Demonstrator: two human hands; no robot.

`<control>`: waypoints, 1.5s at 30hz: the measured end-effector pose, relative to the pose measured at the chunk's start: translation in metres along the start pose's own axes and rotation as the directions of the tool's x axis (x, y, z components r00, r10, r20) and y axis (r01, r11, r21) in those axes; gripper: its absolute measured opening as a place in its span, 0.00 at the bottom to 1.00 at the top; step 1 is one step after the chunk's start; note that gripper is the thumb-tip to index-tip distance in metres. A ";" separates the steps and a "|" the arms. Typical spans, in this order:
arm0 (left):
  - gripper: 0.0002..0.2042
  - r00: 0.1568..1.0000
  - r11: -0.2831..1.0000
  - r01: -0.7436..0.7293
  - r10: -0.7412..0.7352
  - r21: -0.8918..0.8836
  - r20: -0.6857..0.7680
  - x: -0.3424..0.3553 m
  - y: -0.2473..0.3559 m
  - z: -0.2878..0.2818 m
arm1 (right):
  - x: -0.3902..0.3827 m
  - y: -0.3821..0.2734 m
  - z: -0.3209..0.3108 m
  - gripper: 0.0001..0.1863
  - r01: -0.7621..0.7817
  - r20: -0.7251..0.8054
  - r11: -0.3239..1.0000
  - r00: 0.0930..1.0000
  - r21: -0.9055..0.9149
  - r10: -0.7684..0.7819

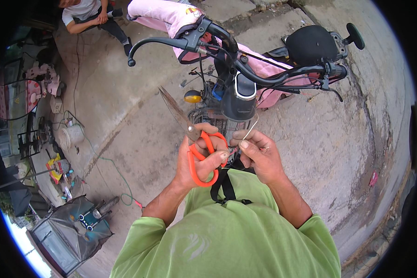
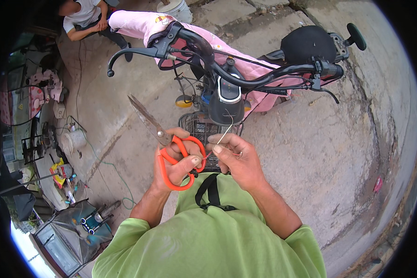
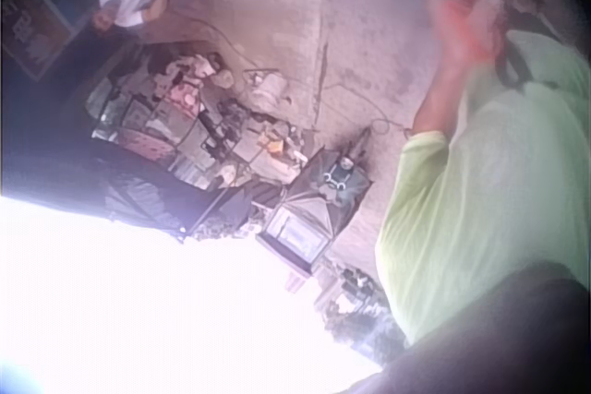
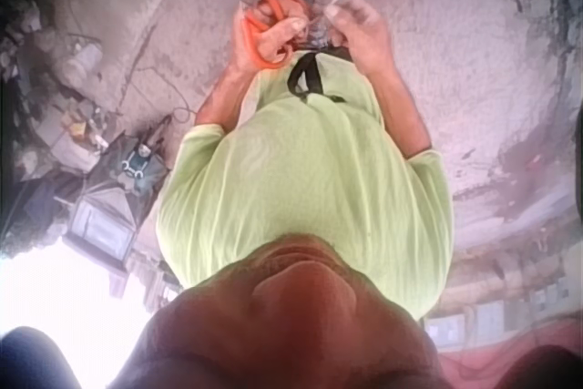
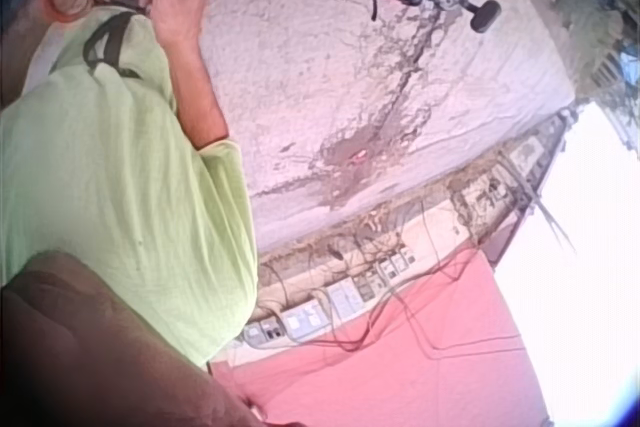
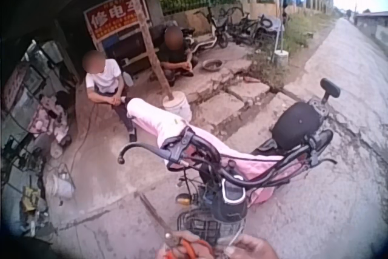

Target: The person strips insulation from wires on an electric bicycle using pliers and scissors, then twists the exposed strands together. The work is performed at the front of the bike near the handlebars and basket.

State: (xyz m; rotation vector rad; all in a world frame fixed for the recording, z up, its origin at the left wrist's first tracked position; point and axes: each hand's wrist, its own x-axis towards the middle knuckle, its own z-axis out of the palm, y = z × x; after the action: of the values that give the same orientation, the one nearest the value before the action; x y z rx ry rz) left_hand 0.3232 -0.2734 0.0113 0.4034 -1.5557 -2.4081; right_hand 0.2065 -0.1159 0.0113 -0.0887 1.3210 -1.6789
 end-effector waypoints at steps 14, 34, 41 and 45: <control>0.24 0.997 0.999 0.001 0.002 0.044 -0.073 -0.007 0.003 0.004 | 0.003 0.022 0.000 0.06 0.083 0.043 0.986 0.996 -0.147 -0.077; 0.29 0.968 0.923 -0.101 0.177 0.370 -0.177 -0.005 0.003 0.027 | -0.006 -0.002 0.006 0.10 0.339 0.113 0.811 0.939 -0.477 -0.326; 0.27 0.983 0.896 -0.086 0.148 0.436 -0.110 0.001 0.004 0.025 | -0.004 -0.003 -0.001 0.10 0.348 0.129 0.790 0.935 -0.505 -0.329; 0.26 0.991 0.918 -0.088 0.120 0.386 -0.059 0.004 0.006 0.024 | -0.005 -0.001 -0.004 0.11 0.229 0.097 0.897 0.973 -0.379 -0.208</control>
State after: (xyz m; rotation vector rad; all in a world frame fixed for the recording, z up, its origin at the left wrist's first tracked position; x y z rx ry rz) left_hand 0.3110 -0.2570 0.0253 0.4712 -1.9590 -1.9765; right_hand 0.2060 -0.1091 0.0128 -0.5312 1.6367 -1.5594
